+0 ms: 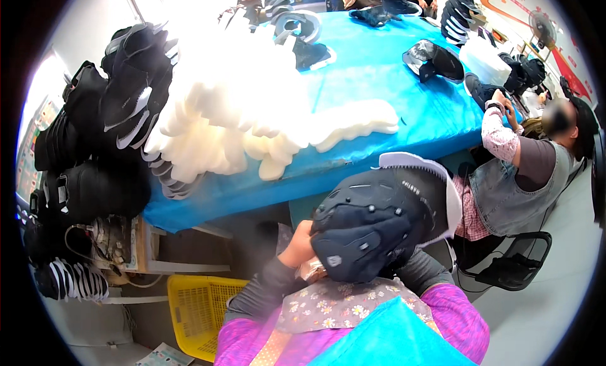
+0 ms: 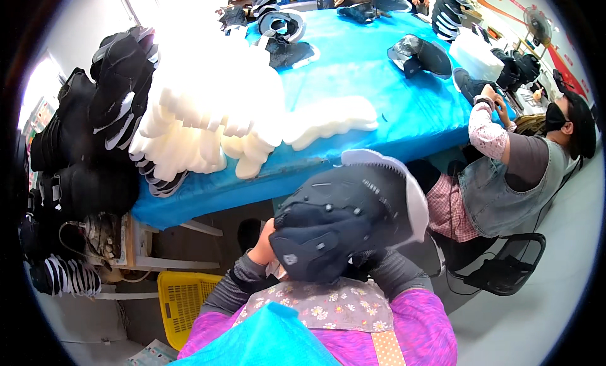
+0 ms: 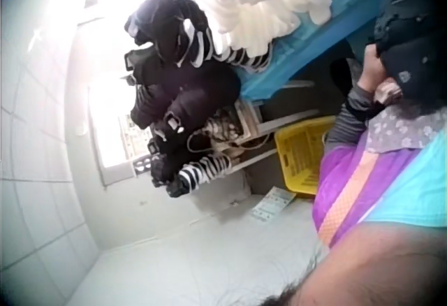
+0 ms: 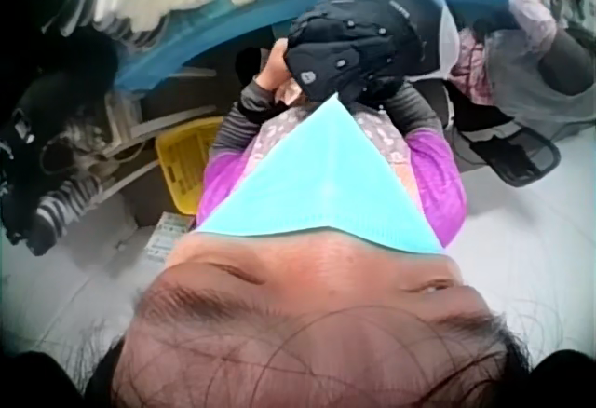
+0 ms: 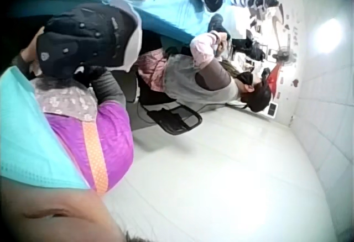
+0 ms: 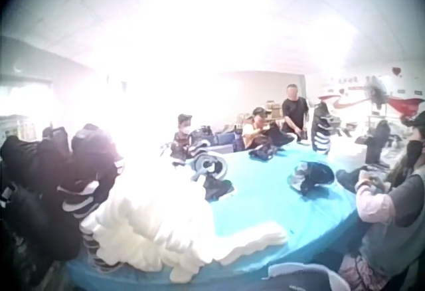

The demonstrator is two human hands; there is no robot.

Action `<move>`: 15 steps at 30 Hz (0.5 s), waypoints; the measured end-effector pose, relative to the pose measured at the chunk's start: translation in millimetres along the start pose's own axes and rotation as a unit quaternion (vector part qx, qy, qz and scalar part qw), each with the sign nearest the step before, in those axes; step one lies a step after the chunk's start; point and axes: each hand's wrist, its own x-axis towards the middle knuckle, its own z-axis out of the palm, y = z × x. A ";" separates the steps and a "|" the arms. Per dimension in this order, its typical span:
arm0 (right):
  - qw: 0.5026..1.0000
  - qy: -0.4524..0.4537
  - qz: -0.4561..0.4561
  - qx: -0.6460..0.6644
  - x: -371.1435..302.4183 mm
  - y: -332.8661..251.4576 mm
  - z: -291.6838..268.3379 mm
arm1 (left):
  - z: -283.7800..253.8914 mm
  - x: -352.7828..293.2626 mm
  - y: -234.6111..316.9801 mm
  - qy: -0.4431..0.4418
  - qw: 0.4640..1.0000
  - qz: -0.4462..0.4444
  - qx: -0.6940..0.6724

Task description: Insert padding or liners into shoe uppers and inspect the interior fit.

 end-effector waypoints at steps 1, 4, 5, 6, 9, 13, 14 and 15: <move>1.000 0.002 0.000 -0.001 -1.0 -0.5 -1.0 | -3.6 -1.7 2.2 -0.018 0.994 0.044 0.094; 1.000 -0.007 0.003 -0.003 -0.2 1.8 1.5 | -2.3 0.6 -11.5 0.017 0.986 -0.098 -0.133; 1.000 -0.005 0.001 -0.005 -0.1 2.0 0.1 | 5.8 6.0 -2.1 -0.051 0.994 -0.057 -0.077; 1.000 -0.001 0.000 -0.005 0.1 0.9 -0.3 | 8.2 7.5 8.3 -0.054 0.994 -0.058 -0.076; 1.000 -0.003 -0.003 -0.004 2.3 4.2 1.8 | 20.1 10.1 44.1 -0.183 0.897 0.201 0.349; 1.000 -0.001 -0.004 -0.011 0.2 4.6 1.4 | 14.4 12.2 27.9 -0.134 0.977 0.102 0.133; 1.000 0.000 -0.003 -0.013 -0.6 4.3 2.2 | 6.4 9.4 13.1 -0.070 0.997 -0.024 -0.032; 1.000 0.000 -0.004 -0.016 0.6 1.4 1.8 | -4.2 5.6 2.2 -0.041 0.995 -0.062 -0.061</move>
